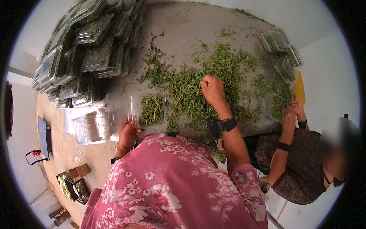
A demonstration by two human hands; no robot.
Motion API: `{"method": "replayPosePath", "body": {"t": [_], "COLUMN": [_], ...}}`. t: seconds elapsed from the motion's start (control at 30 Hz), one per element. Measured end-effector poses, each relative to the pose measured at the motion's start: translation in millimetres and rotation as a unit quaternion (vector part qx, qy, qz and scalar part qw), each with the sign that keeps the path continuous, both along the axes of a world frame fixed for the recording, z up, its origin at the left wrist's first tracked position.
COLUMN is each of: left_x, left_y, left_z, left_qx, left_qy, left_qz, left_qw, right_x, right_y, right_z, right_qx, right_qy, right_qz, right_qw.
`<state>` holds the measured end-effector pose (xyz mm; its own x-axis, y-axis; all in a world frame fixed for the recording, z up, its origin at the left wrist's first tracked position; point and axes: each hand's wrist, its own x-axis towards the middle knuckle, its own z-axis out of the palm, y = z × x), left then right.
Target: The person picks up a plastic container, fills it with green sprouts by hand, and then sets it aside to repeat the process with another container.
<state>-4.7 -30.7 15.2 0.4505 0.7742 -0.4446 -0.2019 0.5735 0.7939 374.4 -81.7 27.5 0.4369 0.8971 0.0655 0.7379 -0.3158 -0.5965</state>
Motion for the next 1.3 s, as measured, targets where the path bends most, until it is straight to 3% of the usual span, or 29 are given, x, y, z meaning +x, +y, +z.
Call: {"method": "replayPosePath", "body": {"t": [0.07, 0.17, 0.27, 0.43, 0.57, 0.67, 0.77, 0.97, 1.1, 1.2, 1.3], "left_x": [1.0, 3.5, 5.1, 4.5, 3.2, 2.1, 3.8, 4.2, 3.8, 1.7, 0.9], "left_y": [2.3, 5.0, 5.7, 5.4, 6.4, 6.6, 6.2, 7.0, 6.8, 6.5, 6.1], "left_z": [-3.5, -5.2, -3.8, -5.7, -7.1, -9.8, -7.1, -6.8, -6.0, -6.3, -7.8], "left_qx": [0.005, 0.007, 0.008, 0.01, 0.006, 0.005, 0.003, 0.0, 0.009, 0.0, -0.003], "left_qy": [0.006, 0.007, 0.009, 0.002, -0.008, -0.009, -0.004, -0.005, -0.004, -0.012, -0.02], "left_qz": [-0.003, -0.008, -0.007, -0.007, -0.009, -0.01, -0.008, -0.012, -0.017, -0.013, -0.011], "left_qw": [1.0, 1.0, 1.0, 1.0, 1.0, 1.0, 1.0, 1.0, 1.0, 1.0, 1.0], "right_x": [-2.5, -4.3, -12.0, -32.0, -25.2, -16.5, -14.4, -48.2, -87.4, -99.5, -82.0], "right_y": [1.9, 10.6, 20.6, 39.5, 51.6, 46.4, 36.1, 28.6, 31.0, 32.6, 27.9], "right_z": [13.9, 20.1, 11.1, -24.1, -3.7, 8.1, 27.9, 82.5, 74.6, 77.4, 56.6], "right_qx": [0.091, -0.019, -0.069, -0.023, -0.189, -0.093, -0.027, 0.02, 0.034, 0.039, 0.011], "right_qy": [-0.005, -0.051, -0.105, -0.123, -0.065, -0.101, 0.031, 0.142, 0.3, 0.284, 0.114], "right_qz": [0.029, 0.113, 0.117, 0.118, 0.192, 0.191, 0.139, 0.1, 0.154, 0.186, 0.217], "right_qw": [0.995, 0.992, 0.985, 0.985, 0.961, 0.972, 0.989, 0.985, 0.941, 0.94, 0.97]}}
